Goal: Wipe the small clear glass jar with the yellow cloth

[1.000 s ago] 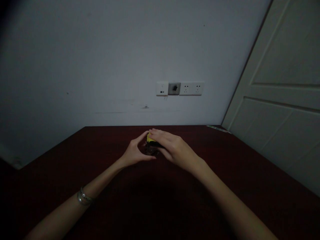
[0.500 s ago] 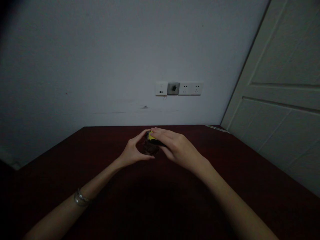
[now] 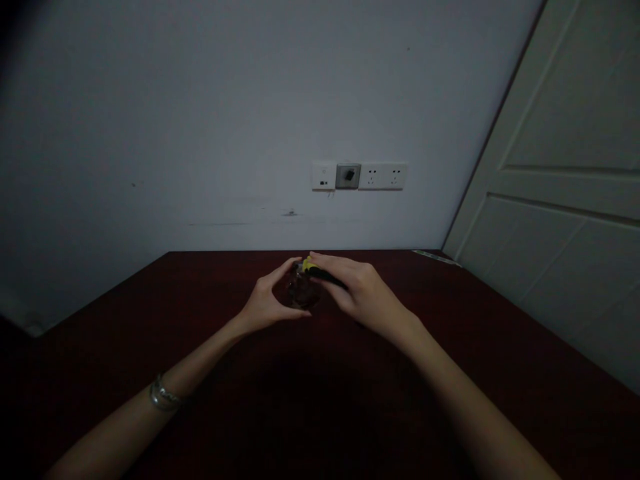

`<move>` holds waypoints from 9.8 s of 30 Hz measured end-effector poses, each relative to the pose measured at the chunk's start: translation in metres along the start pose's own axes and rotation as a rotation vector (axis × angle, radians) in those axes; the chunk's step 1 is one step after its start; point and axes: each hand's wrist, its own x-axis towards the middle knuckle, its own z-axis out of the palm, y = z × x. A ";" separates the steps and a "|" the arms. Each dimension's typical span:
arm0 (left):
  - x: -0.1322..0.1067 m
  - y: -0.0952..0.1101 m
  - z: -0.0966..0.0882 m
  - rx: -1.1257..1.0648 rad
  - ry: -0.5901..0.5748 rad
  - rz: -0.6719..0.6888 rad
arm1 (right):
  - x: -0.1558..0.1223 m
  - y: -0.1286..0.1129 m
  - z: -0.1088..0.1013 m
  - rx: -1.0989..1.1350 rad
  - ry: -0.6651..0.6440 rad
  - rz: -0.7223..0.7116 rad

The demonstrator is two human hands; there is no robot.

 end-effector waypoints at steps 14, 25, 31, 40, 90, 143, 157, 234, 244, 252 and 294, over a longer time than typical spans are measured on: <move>0.002 0.003 0.002 -0.034 0.006 0.000 | -0.002 -0.004 0.000 -0.036 0.007 -0.098; 0.008 0.005 0.002 -0.163 0.024 -0.062 | 0.000 -0.014 0.003 -0.072 -0.079 -0.242; 0.001 0.003 0.003 -0.170 0.047 -0.098 | -0.005 -0.004 0.008 0.011 0.131 -0.046; 0.007 -0.001 0.007 -0.317 0.062 -0.136 | -0.002 -0.011 0.009 -0.066 -0.007 -0.257; 0.009 0.019 0.003 -0.711 0.057 -0.299 | -0.001 -0.012 0.012 0.052 0.147 -0.262; 0.000 0.008 0.011 -0.294 0.015 -0.201 | 0.001 -0.018 0.012 -0.296 -0.125 -0.294; 0.010 0.013 0.006 -0.152 0.031 -0.146 | 0.003 -0.022 0.022 -0.360 -0.089 -0.355; 0.007 0.011 0.011 -0.516 0.059 -0.481 | -0.002 -0.004 0.017 -0.068 0.048 -0.184; 0.006 0.013 0.013 -0.467 0.051 -0.465 | -0.001 -0.002 0.016 -0.043 0.033 -0.154; 0.008 0.017 0.012 -0.416 0.039 -0.388 | -0.001 -0.011 0.022 -0.091 0.008 -0.198; 0.007 0.025 0.004 -0.758 -0.016 -0.458 | -0.001 -0.009 0.020 0.217 0.266 0.110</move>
